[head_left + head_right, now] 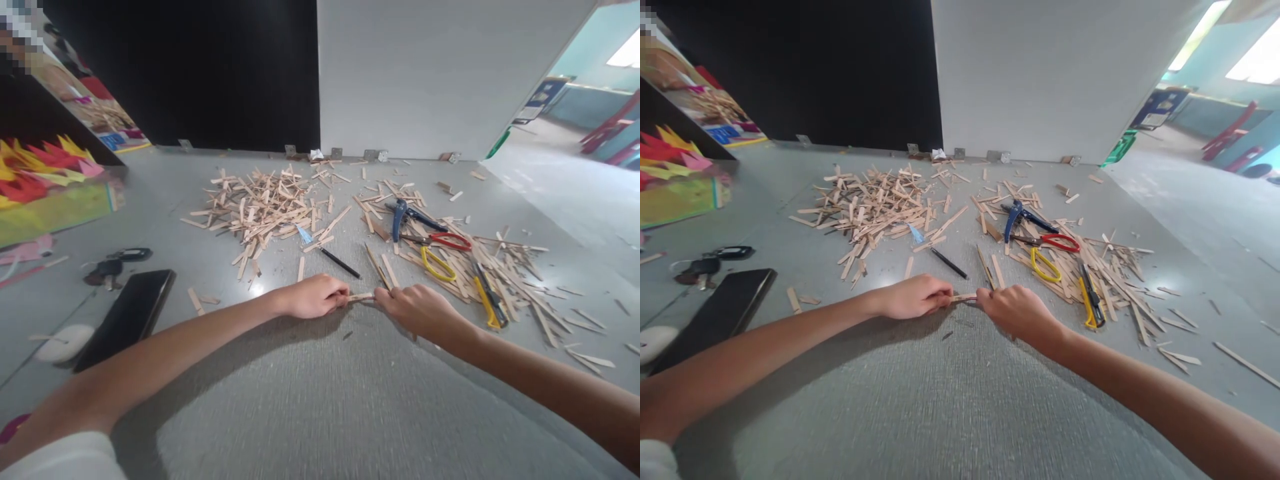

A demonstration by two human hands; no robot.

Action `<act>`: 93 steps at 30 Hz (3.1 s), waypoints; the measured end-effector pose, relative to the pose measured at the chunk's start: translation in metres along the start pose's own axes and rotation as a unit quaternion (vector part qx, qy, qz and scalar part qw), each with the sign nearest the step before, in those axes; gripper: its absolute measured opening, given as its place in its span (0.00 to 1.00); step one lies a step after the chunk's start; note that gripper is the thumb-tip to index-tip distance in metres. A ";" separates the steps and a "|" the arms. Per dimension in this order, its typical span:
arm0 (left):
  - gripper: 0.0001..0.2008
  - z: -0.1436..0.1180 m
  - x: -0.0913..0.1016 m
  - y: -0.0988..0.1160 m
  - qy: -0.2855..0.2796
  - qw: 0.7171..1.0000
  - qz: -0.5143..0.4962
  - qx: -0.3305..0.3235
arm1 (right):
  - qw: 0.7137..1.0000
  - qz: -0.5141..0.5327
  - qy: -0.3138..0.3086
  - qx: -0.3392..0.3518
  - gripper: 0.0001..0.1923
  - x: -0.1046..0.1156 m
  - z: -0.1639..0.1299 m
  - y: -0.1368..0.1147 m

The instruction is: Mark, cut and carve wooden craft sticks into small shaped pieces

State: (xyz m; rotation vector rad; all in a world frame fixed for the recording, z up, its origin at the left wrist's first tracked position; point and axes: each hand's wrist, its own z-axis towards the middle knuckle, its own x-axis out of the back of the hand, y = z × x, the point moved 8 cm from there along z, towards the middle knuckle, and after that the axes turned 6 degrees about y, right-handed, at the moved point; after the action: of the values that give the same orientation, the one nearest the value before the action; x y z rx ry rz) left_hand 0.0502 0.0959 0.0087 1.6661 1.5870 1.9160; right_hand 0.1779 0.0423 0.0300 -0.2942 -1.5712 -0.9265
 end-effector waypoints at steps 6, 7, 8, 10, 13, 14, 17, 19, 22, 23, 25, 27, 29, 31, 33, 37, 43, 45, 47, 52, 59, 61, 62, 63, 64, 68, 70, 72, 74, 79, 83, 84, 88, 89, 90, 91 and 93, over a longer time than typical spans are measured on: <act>0.12 -0.001 -0.001 0.002 0.038 0.999 0.022 -0.011 | 0.998 -0.055 0.001 -0.038 0.17 0.019 0.001 -0.015; 0.12 -0.001 -0.001 0.002 0.041 0.999 0.025 -0.013 | 0.998 -0.049 0.000 -0.033 0.16 0.018 0.001 -0.014; 0.12 -0.001 -0.001 0.003 0.042 0.999 0.028 -0.016 | 0.999 -0.040 -0.005 -0.022 0.15 0.013 0.002 -0.012; 0.12 -0.001 -0.001 0.004 0.045 0.998 0.032 -0.020 | 0.999 -0.009 -0.013 0.028 0.12 0.001 0.004 -0.005; 0.11 -0.001 -0.001 0.005 0.056 0.997 0.041 -0.022 | 0.998 0.009 0.004 0.063 0.11 -0.011 0.007 0.006; 0.11 -0.001 -0.001 0.005 0.060 0.997 0.045 -0.021 | 0.998 0.010 0.009 0.067 0.11 -0.012 0.007 0.006; 0.12 -0.003 -0.002 0.005 0.069 0.996 0.056 -0.016 | 0.999 -0.012 0.021 0.048 0.13 -0.009 0.005 -0.008; 0.13 -0.004 -0.003 0.005 0.074 0.995 0.064 -0.011 | 0.996 -0.073 0.032 -0.026 0.14 -0.003 0.003 -0.009; 0.14 -0.005 -0.004 0.006 0.077 0.994 0.076 -0.004 | 0.997 -0.081 0.012 -0.013 0.14 -0.005 0.005 -0.007; 0.14 -0.005 -0.005 0.006 0.078 0.994 0.080 -0.002 | 0.998 -0.051 0.002 0.030 0.13 -0.007 0.007 -0.007; 0.14 -0.004 -0.006 0.006 0.081 0.993 0.089 0.003 | 0.998 -0.017 -0.011 0.065 0.11 -0.009 0.010 0.003; 0.15 -0.005 -0.006 0.006 0.089 0.991 0.099 0.008 | 0.998 -0.012 -0.016 0.067 0.11 -0.008 0.012 0.008; 0.16 -0.005 -0.007 0.006 0.095 0.989 0.109 0.013 | 0.998 -0.021 -0.015 0.054 0.12 -0.002 0.011 0.002; 0.16 -0.006 -0.008 0.007 0.096 0.988 0.118 0.015 | 0.999 -0.035 -0.014 0.025 0.13 0.005 0.007 -0.010; 0.16 -0.007 -0.010 0.007 0.093 0.988 0.124 0.017 | 0.998 -0.052 -0.030 -0.028 0.13 0.008 0.005 -0.013; 0.15 -0.007 -0.010 0.006 0.088 0.986 0.139 0.022 | 0.998 -0.004 -0.056 0.015 0.10 0.001 0.012 -0.002; 0.15 -0.008 -0.007 0.006 0.095 0.981 0.167 0.031 | 0.998 0.018 -0.060 -0.002 0.12 0.002 0.019 0.000; 0.15 -0.008 -0.007 0.006 0.096 0.979 0.175 0.032 | 0.997 0.011 -0.062 -0.037 0.15 0.006 0.016 -0.010; 0.15 -0.009 -0.007 0.006 0.098 0.978 0.181 0.033 | 0.996 0.016 -0.067 -0.052 0.15 0.007 0.014 -0.013; 0.15 -0.008 -0.006 0.006 0.114 0.974 0.193 0.029 | 0.994 0.076 -0.074 -0.015 0.11 -0.001 0.024 0.011; 0.15 -0.008 -0.007 0.005 0.138 0.967 0.212 0.012 | 0.990 0.098 -0.076 -0.066 0.15 0.000 0.024 -0.005; 0.15 -0.008 -0.008 0.003 0.143 0.965 0.217 0.016 | 0.989 0.101 -0.081 -0.077 0.15 0.000 0.025 -0.007; 0.14 -0.008 -0.008 0.002 0.145 0.965 0.219 0.019 | 0.988 0.104 -0.084 -0.075 0.15 0.000 0.027 -0.004; 0.14 -0.007 -0.008 0.002 0.146 0.964 0.220 0.022 | 0.988 0.107 -0.088 -0.070 0.14 -0.001 0.029 0.001; 0.13 -0.007 -0.007 0.001 0.146 0.964 0.221 0.025 | 0.987 0.111 -0.093 -0.063 0.13 -0.002 0.031 0.007; 0.14 -0.006 -0.005 0.003 0.142 0.965 0.219 0.030 | 0.986 0.112 -0.107 -0.055 0.11 0.000 0.037 0.019; 0.14 -0.006 -0.004 0.004 0.139 0.966 0.217 0.032 | 0.986 0.100 -0.108 -0.077 0.13 0.004 0.036 0.010; 0.14 -0.006 -0.003 0.004 0.137 0.966 0.218 0.034 | 0.985 0.080 -0.110 -0.109 0.17 0.007 0.033 -0.003; 0.14 -0.005 -0.003 0.003 0.138 0.965 0.221 0.037 | 0.982 0.065 -0.115 -0.133 0.19 0.009 0.030 -0.013; 0.14 -0.007 -0.005 0.005 0.148 0.961 0.230 0.042 | 0.982 0.079 -0.125 -0.121 0.17 0.010 0.029 -0.010; 0.14 -0.014 0.002 0.014 0.184 0.951 0.243 0.045 | 0.977 0.129 -0.104 -0.135 0.11 0.019 0.024 0.006; 0.15 -0.016 0.007 0.016 0.196 0.948 0.247 0.048 | 0.969 0.163 -0.082 -0.167 0.11 0.025 0.022 0.013; 0.21 -0.029 0.030 0.032 0.296 0.915 0.274 0.015 | 0.879 0.377 0.015 -0.292 0.14 0.048 0.011 0.040; 0.22 -0.034 0.035 0.039 0.333 0.900 0.280 -0.012 | 0.843 0.451 0.013 -0.294 0.13 0.051 0.010 0.040; 0.23 -0.039 0.039 0.046 0.369 0.883 0.286 -0.046 | 0.796 0.534 -0.004 -0.286 0.13 0.051 0.010 0.035; 0.23 -0.045 0.040 0.053 0.399 0.866 0.290 -0.080 | 0.733 0.622 -0.035 -0.274 0.13 0.050 0.010 0.025; 0.22 -0.054 0.038 0.065 0.437 0.839 0.296 -0.133 | 0.586 0.766 -0.106 -0.242 0.16 0.048 0.010 -0.004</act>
State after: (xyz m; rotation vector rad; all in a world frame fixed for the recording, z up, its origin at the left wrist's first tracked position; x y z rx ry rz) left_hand 0.0256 0.0623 0.0915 1.2927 0.8777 3.3729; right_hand 0.1565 0.0312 0.0731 -1.8468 -0.6311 0.1812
